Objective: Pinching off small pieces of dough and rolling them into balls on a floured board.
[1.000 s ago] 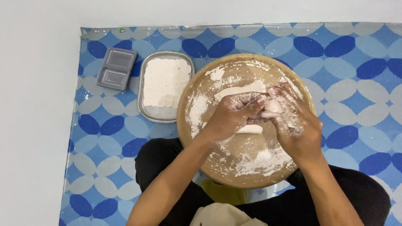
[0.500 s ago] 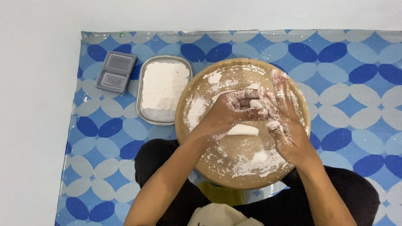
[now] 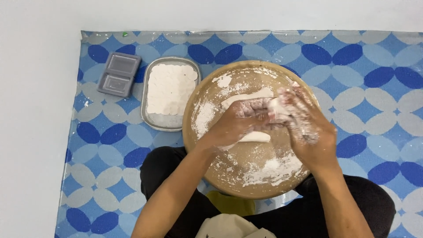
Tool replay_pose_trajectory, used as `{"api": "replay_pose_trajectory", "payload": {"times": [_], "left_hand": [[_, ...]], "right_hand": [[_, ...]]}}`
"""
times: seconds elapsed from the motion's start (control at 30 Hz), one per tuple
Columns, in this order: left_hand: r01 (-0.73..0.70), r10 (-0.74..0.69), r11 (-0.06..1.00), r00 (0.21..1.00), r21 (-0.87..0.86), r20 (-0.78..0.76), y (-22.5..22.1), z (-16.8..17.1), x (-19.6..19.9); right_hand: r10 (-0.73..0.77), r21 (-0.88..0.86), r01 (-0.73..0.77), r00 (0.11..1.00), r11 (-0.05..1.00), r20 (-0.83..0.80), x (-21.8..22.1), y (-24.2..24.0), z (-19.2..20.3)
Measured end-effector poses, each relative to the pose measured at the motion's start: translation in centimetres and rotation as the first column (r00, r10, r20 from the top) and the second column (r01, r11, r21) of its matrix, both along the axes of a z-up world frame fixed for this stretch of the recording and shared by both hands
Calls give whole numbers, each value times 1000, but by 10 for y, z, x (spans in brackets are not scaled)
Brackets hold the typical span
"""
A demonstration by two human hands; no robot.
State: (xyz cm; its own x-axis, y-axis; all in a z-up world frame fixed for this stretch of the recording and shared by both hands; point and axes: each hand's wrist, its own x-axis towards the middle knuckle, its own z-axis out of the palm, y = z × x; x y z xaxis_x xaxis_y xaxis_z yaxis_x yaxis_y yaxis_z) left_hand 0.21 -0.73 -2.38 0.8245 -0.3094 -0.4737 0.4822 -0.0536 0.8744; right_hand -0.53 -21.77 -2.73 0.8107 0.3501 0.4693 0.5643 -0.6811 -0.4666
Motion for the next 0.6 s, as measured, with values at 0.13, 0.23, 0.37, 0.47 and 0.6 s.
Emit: {"api": "replay_pose_trajectory", "payload": {"times": [0.13, 0.23, 0.37, 0.47, 0.6], "left_hand": [[-45, 27, 990, 991, -137, -133, 5, -3, -1], [-170, 167, 764, 984, -622, -65, -4, -6, 0], [-212, 227, 947, 973, -243, 37, -8, 19, -1], [-233, 252, 964, 954, -124, 164, -13, 15, -4], [-119, 166, 945, 977, -304, 134, -18, -12, 0]], "right_hand": [[18, 163, -5, 997, 987, -81, -7, 5, 27], [73, 228, -49, 992, 972, -100, -10, 5, 23], [121, 184, -64, 942, 981, -314, -16, 11, 24], [106, 78, -91, 970, 993, -217, -14, 11, 21], [173, 68, -166, 978, 984, -119, -10, 5, 24]]}}
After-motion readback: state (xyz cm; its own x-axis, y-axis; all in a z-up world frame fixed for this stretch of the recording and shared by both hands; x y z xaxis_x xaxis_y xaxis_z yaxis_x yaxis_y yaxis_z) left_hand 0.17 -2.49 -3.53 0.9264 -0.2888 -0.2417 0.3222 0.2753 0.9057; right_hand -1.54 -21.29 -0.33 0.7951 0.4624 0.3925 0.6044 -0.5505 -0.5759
